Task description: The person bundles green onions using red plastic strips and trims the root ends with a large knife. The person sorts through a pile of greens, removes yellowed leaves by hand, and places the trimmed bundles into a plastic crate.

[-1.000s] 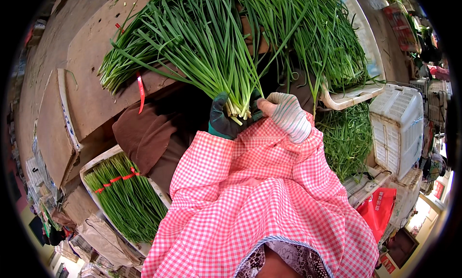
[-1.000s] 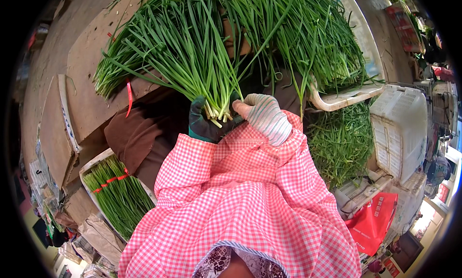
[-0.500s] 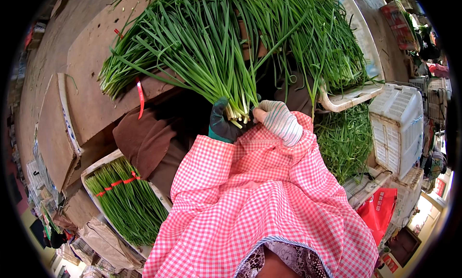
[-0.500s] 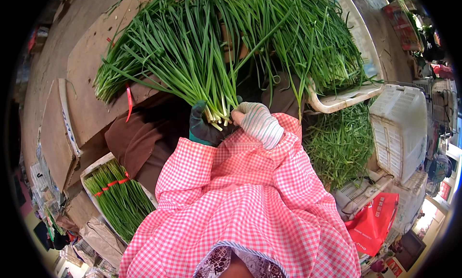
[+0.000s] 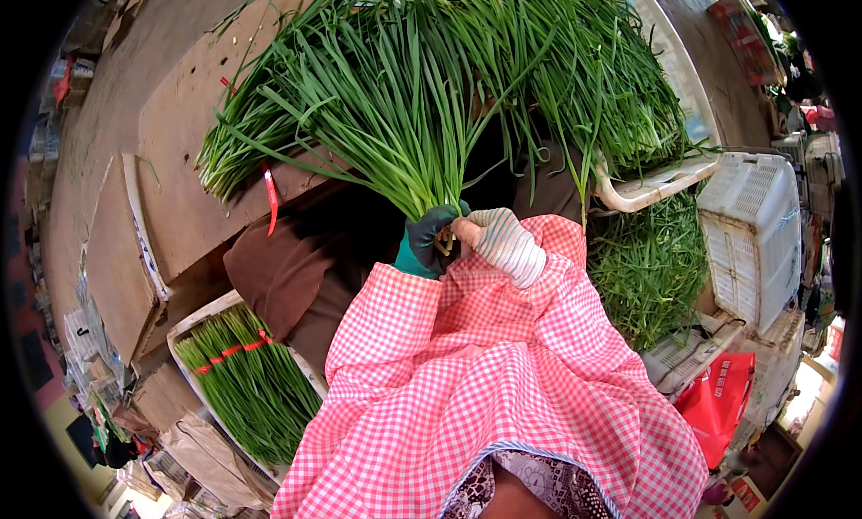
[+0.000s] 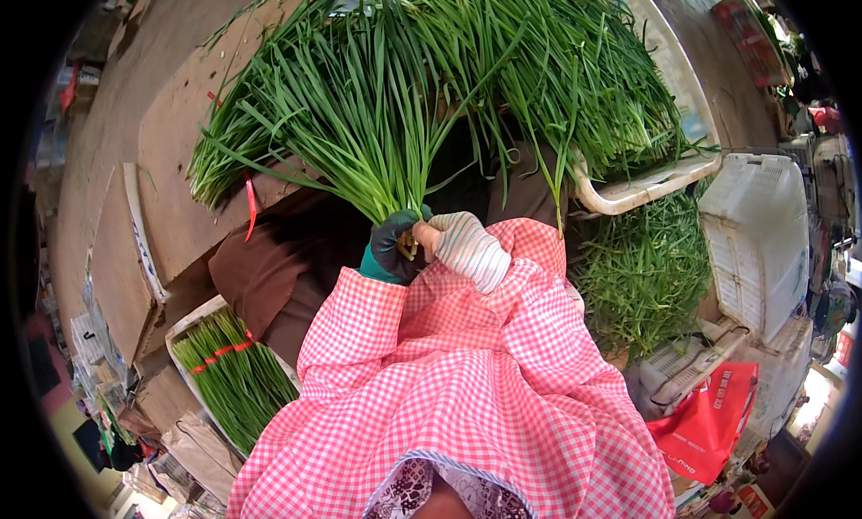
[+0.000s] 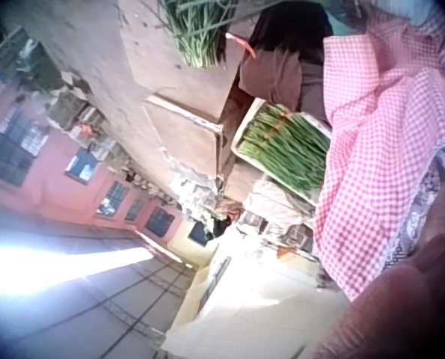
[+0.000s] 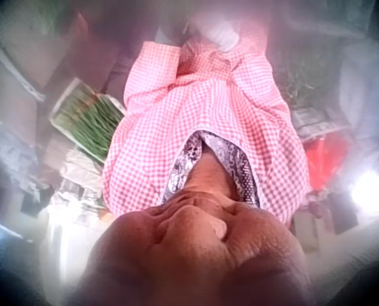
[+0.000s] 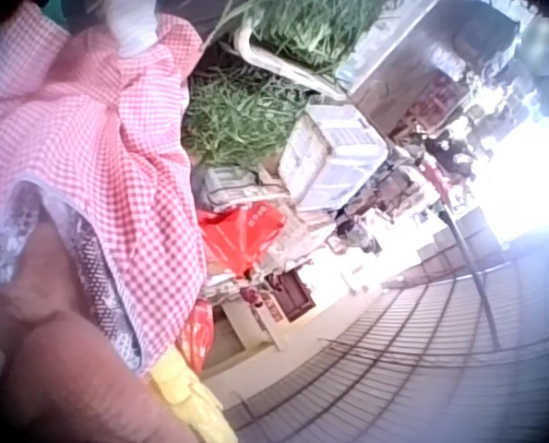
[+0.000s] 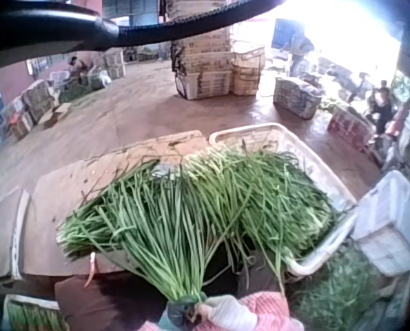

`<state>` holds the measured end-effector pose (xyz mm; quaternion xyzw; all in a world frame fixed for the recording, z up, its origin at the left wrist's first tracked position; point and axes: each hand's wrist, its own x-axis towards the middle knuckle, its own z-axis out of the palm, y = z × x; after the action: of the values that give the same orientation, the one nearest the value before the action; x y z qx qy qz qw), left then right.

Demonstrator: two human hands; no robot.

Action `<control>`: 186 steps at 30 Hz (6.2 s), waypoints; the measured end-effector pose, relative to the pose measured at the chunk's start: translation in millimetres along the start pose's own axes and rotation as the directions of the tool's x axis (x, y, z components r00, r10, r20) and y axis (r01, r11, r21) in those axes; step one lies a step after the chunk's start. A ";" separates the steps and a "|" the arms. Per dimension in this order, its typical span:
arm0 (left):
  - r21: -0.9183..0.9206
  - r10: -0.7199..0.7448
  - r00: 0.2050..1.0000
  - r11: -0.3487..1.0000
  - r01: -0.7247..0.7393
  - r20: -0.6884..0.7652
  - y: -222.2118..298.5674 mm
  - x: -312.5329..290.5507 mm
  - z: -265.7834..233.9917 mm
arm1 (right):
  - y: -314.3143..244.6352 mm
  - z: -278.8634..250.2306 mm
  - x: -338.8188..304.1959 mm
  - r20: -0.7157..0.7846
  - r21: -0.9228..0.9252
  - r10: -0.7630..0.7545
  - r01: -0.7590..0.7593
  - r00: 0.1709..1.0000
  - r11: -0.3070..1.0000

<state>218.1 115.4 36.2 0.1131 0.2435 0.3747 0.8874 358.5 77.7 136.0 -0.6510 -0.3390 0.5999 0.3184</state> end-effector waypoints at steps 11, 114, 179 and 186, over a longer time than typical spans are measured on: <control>0.814 0.182 0.943 0.566 0.131 -0.279 14.0 -14.7 62.7 | -2.9 -14.1 16.4 -0.123 -0.408 -0.188 0.123 0.974 0.905; 0.286 -0.055 0.994 0.955 0.081 -0.098 -19.8 -22.8 17.1 | -3.9 12.5 4.8 -0.220 -0.472 -0.513 0.369 0.830 0.801; 0.259 -0.258 0.965 0.930 0.260 -0.040 -12.3 -21.3 46.4 | 12.6 -13.9 8.4 -0.386 -0.002 -0.143 0.154 0.911 0.988; 0.244 -0.205 0.979 0.948 0.202 -0.012 -11.0 -23.5 41.8 | -3.2 -31.5 -5.7 -0.475 -0.228 -0.325 0.242 0.818 0.943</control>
<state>232.4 90.0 75.9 0.1983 0.2922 0.2476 0.9022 389.5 74.6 144.3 -0.7503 -0.3831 0.3248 0.4298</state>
